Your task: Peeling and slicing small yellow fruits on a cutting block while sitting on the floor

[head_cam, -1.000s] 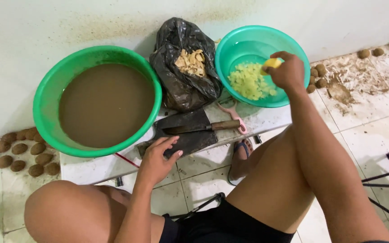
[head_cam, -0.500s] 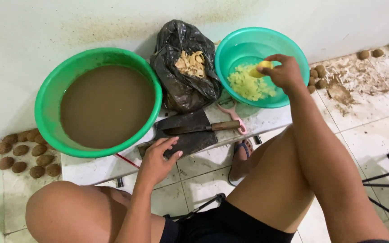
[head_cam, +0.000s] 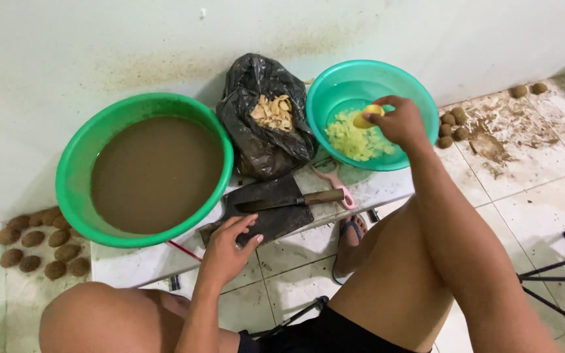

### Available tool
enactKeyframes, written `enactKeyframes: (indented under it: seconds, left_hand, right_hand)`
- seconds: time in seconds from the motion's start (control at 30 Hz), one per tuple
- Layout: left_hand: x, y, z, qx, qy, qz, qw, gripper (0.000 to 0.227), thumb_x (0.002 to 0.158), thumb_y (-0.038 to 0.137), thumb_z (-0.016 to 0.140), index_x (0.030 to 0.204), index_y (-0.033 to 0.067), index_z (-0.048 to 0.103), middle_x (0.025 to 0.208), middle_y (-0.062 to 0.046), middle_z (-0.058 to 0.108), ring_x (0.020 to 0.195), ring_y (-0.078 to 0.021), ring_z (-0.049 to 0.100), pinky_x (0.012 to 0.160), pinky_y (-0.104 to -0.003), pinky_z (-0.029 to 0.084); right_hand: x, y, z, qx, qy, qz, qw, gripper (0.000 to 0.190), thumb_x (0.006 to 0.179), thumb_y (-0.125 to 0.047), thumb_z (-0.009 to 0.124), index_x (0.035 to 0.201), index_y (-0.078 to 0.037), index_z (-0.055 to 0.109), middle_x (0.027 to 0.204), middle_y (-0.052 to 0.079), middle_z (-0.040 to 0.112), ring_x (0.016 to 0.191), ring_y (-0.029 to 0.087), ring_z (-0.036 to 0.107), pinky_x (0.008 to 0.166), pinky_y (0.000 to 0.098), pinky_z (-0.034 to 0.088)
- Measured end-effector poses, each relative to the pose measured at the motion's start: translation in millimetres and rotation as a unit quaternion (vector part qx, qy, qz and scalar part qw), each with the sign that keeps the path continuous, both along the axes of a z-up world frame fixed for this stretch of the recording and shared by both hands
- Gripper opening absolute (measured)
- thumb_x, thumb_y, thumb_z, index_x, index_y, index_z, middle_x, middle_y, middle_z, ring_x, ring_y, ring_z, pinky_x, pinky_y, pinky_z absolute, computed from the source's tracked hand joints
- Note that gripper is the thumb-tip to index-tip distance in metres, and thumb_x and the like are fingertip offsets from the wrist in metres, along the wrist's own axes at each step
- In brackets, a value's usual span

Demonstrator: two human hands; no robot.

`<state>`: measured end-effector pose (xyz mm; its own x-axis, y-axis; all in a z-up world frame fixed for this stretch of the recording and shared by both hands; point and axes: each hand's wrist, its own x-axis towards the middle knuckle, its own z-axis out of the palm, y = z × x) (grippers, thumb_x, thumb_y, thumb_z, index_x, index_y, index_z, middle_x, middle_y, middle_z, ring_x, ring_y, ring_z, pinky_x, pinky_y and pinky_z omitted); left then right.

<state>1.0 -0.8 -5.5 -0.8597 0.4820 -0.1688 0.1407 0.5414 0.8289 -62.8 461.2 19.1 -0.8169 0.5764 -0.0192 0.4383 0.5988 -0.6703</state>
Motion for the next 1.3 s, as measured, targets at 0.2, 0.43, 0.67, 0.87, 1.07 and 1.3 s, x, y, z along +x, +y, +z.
enactKeyframes:
  seconds: [0.2,0.43,0.67,0.87,1.07,1.3]
  left_hand:
    - [-3,0,-3,0.003,0.02,0.002,1.0,0.048,0.097,0.02,0.08,0.143,0.008,0.071,0.128,-0.018,0.077,0.121,-0.0361,0.074,0.104,-0.052,0.06]
    - [-4,3,-12,-0.072,-0.003,0.045,0.996,0.051,0.089,0.021,0.081,0.14,0.0171,0.074,0.131,0.005,0.079,0.109,-0.0137,0.075,0.096,-0.032,0.061]
    - [-1,-1,-10,0.03,0.072,0.019,0.997,0.044,0.09,0.016,0.081,0.134,0.0086,0.077,0.12,-0.009,0.08,0.102,-0.0256,0.077,0.093,-0.039,0.061]
    - [1,-3,-8,0.027,0.059,0.008,0.998,0.043,0.096,0.018,0.08,0.138,0.0094,0.076,0.12,-0.016,0.081,0.109,-0.0341,0.078,0.097,-0.047,0.06]
    - [-3,-1,-18,0.05,0.085,0.018,0.995,0.041,0.094,0.016,0.082,0.135,0.0105,0.078,0.116,-0.015,0.082,0.102,-0.0328,0.08,0.091,-0.045,0.061]
    - [-1,12,-55,0.203,-0.048,0.058,0.976,0.044,0.113,0.033,0.061,0.142,0.0026,0.072,0.109,-0.022,0.084,0.102,-0.0325,0.082,0.091,-0.047,0.062]
  right_hand:
    - [-9,1,-10,0.18,-0.087,-0.02,0.98,0.046,0.081,-0.038,0.083,0.125,-0.031,0.073,0.102,0.019,0.075,0.104,0.042,0.073,0.091,0.0504,0.056]
    - [-1,-7,4,0.26,-0.029,0.0,0.965,0.044,0.078,-0.03,0.084,0.12,-0.019,0.075,0.088,0.012,0.077,0.084,0.038,0.069,0.083,0.0478,0.047]
    - [4,-15,9,0.141,-0.018,0.031,0.989,0.043,0.085,-0.033,0.083,0.125,-0.021,0.071,0.093,0.014,0.075,0.088,0.034,0.071,0.082,0.0433,0.049]
    - [10,-46,14,0.089,0.026,0.052,0.994,0.042,0.086,-0.035,0.08,0.126,-0.031,0.069,0.095,0.013,0.077,0.1,0.036,0.073,0.09,0.0452,0.053]
    - [14,-78,7,0.227,0.105,0.121,0.961,0.047,0.085,-0.036,0.08,0.129,-0.03,0.066,0.073,0.008,0.069,0.077,0.036,0.07,0.081,0.044,0.046]
    - [61,-196,-15,0.063,0.295,0.256,0.918,0.059,0.072,-0.016,0.089,0.128,-0.024,0.07,0.079,0.007,0.067,0.072,0.028,0.066,0.081,0.0393,0.051]
